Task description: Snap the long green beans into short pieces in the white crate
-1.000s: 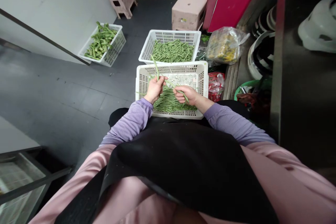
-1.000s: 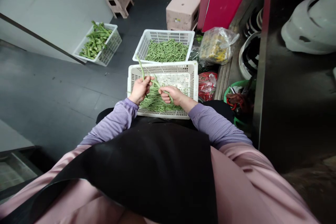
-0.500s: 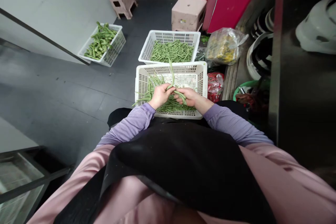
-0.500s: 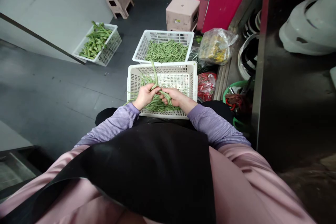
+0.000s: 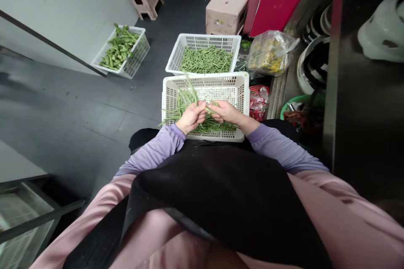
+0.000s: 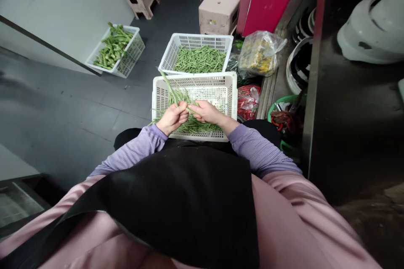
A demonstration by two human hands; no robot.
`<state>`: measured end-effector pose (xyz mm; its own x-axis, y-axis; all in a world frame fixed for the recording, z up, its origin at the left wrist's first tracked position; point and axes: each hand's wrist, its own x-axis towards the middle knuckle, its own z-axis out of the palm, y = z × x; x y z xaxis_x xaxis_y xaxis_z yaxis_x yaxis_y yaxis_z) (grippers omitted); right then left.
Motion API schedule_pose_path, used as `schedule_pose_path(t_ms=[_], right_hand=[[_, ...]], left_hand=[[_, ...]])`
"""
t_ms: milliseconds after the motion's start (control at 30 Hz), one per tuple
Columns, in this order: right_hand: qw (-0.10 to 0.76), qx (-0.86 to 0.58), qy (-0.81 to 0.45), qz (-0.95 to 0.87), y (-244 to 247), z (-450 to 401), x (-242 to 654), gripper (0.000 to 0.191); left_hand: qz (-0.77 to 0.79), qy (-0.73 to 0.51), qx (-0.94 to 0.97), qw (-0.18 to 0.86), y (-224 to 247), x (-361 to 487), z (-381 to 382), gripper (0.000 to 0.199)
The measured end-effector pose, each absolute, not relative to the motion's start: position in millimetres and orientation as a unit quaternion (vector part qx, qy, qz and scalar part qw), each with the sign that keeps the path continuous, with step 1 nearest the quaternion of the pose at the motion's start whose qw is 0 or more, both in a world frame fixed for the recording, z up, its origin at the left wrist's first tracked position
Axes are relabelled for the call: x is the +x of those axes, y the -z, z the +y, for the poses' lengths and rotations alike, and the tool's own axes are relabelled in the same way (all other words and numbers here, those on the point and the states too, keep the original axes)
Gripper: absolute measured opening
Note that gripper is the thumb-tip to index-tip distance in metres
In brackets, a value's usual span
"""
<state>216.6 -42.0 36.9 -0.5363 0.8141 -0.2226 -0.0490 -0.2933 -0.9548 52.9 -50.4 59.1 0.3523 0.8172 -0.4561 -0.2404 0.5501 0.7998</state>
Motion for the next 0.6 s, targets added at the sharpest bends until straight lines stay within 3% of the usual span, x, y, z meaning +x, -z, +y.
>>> schedule_pose_path(t_ms=[67,167,267,400,600], right_hand=[[0.364,-0.433,-0.610,-0.555,-35,-48,207,0.031],[0.364,-0.456,-0.533,-0.613,-28,-59,193,0.030],[0.359,-0.470,-0.569,-0.571,-19,-59,190,0.033],[0.393,-0.461,-0.667,-0.434,-9,-40,203,0.032],[0.397,-0.486,-0.708,-0.324,-3,-26,204,0.031]], left_hand=[[0.472,-0.398,0.286,0.733,-61,60,-47,0.045],[0.512,-0.443,0.277,0.682,-65,61,-31,0.042],[0.564,-0.425,0.297,0.642,-61,51,-15,0.046],[0.629,-0.284,0.357,0.629,-44,44,-21,0.048],[0.596,-0.213,0.462,0.621,-28,62,-49,0.029]])
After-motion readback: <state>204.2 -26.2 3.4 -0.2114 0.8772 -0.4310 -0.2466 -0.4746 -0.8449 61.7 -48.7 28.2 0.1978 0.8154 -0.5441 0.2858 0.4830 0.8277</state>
